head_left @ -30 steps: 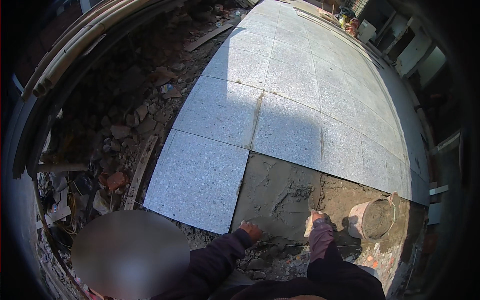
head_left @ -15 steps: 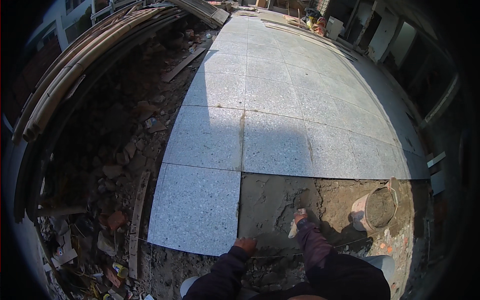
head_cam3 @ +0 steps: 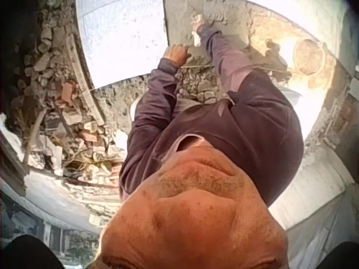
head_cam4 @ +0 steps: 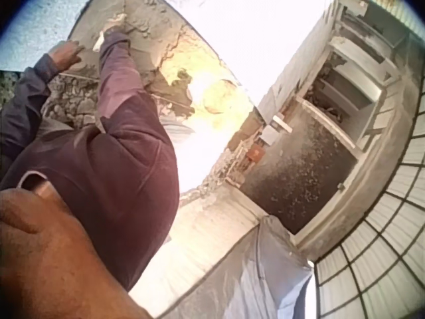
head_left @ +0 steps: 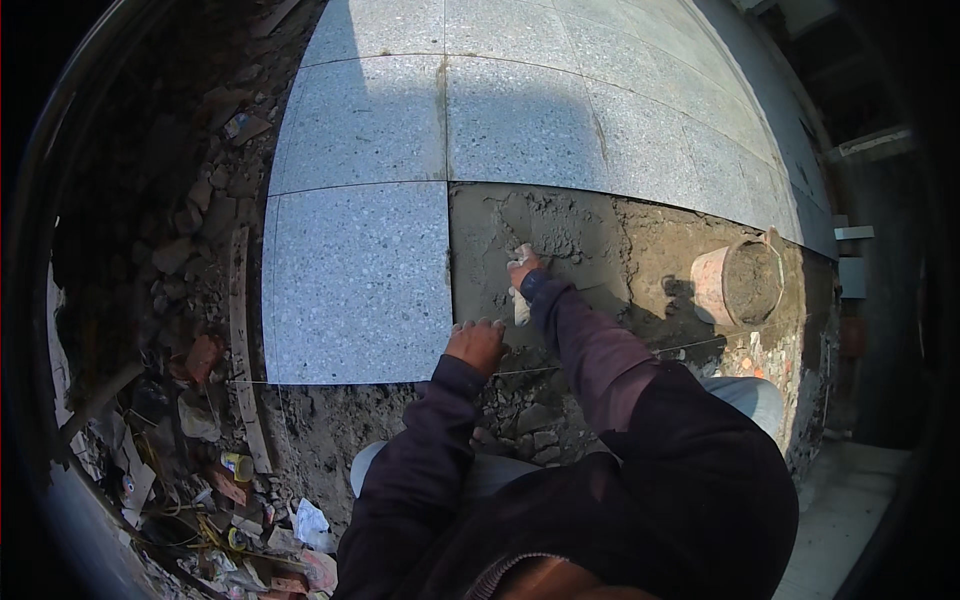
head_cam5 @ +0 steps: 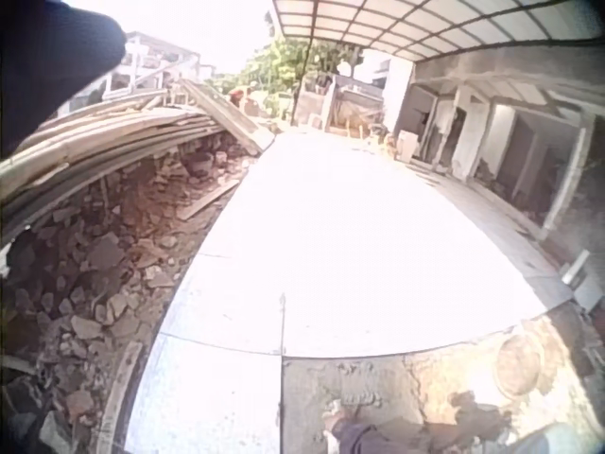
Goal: Spreading mortar with a trowel and placing a floor tile.
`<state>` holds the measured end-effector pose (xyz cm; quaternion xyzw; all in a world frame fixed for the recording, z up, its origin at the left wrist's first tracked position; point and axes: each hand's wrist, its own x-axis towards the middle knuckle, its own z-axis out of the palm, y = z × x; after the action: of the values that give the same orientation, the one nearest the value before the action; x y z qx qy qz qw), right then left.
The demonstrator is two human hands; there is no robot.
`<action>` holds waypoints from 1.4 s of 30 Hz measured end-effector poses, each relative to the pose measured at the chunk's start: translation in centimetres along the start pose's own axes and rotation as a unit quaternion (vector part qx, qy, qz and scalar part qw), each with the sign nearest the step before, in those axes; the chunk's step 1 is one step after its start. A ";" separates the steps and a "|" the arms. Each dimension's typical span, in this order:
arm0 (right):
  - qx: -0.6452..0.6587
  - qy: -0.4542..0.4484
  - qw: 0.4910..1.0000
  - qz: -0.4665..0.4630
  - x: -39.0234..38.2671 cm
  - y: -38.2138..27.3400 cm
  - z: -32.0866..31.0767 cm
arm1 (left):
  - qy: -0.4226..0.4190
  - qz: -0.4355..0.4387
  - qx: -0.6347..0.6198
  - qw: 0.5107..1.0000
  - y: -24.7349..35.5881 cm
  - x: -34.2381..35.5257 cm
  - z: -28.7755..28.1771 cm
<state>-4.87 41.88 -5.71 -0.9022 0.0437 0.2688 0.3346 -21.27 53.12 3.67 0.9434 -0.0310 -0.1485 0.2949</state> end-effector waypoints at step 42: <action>-0.234 -0.149 0.952 -0.132 2.8 -5.8 -1.7 | -0.007 -0.023 0.022 0.999 2.1 -1.1 1.2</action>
<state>-0.21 45.54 -2.74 -0.9026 -0.1904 0.3558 0.1497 -22.64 50.91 4.17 0.9489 -0.0148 -0.1610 0.2709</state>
